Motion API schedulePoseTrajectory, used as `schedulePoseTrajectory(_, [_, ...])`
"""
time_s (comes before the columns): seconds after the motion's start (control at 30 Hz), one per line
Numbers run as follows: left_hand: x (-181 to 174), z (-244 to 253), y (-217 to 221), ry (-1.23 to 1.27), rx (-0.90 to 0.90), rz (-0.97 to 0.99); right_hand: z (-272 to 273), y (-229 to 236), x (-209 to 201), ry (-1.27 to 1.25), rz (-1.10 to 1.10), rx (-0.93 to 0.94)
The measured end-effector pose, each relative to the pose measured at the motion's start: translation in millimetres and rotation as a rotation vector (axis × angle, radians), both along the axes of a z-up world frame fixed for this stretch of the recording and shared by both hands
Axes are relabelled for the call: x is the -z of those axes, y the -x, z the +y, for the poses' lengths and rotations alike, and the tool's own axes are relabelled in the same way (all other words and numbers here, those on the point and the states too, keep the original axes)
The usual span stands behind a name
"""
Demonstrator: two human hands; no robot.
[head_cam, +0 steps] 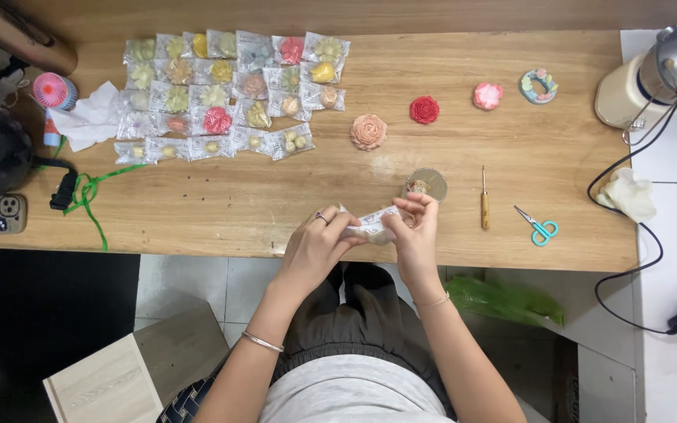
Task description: Packaging small flower-shaped candles or soaps into plastic bags with product labels.
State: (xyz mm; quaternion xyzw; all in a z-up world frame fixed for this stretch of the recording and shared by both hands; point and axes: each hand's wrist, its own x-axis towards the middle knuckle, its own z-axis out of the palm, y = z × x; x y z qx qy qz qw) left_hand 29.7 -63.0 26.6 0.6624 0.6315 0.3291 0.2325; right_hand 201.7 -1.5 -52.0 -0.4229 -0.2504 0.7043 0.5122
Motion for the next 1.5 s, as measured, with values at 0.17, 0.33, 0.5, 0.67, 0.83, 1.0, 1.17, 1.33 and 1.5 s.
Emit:
schedulePoseTrajectory(0.17, [-14,3,10,-0.11,-0.064,0.257,8,1,5,-0.222,-0.273,-0.256])
schedulePoseTrajectory(0.33, [-7,2,26,0.121,-0.063,-0.025,13,-2,-7,-0.124,-0.276,-0.373])
schedulePoseTrajectory(0.5, [24,11,49,0.332,-0.183,-0.385,13,10,-30,-0.153,-0.292,-0.472])
schedulePoseTrajectory(0.67, [33,24,78,0.33,-0.233,-0.771,3,45,-7,-0.095,-0.192,-0.33])
schedulePoseTrajectory(0.83, [39,26,130,0.314,-0.189,-0.765,15,88,13,0.034,-0.128,-0.158])
schedulePoseTrajectory(1.0, [70,-3,202,0.328,-0.211,-0.622,64,114,48,0.08,-0.173,-0.011])
schedulePoseTrajectory(1.17, [81,-48,266,0.49,-0.204,-0.411,135,136,126,-0.011,-0.34,-0.078])
schedulePoseTrajectory(1.33, [117,-79,313,0.504,-0.352,-0.464,159,161,180,0.015,-0.614,-0.029])
schedulePoseTrajectory(1.5, [156,-81,341,0.444,-0.438,-0.494,158,166,209,-0.105,-0.886,0.055])
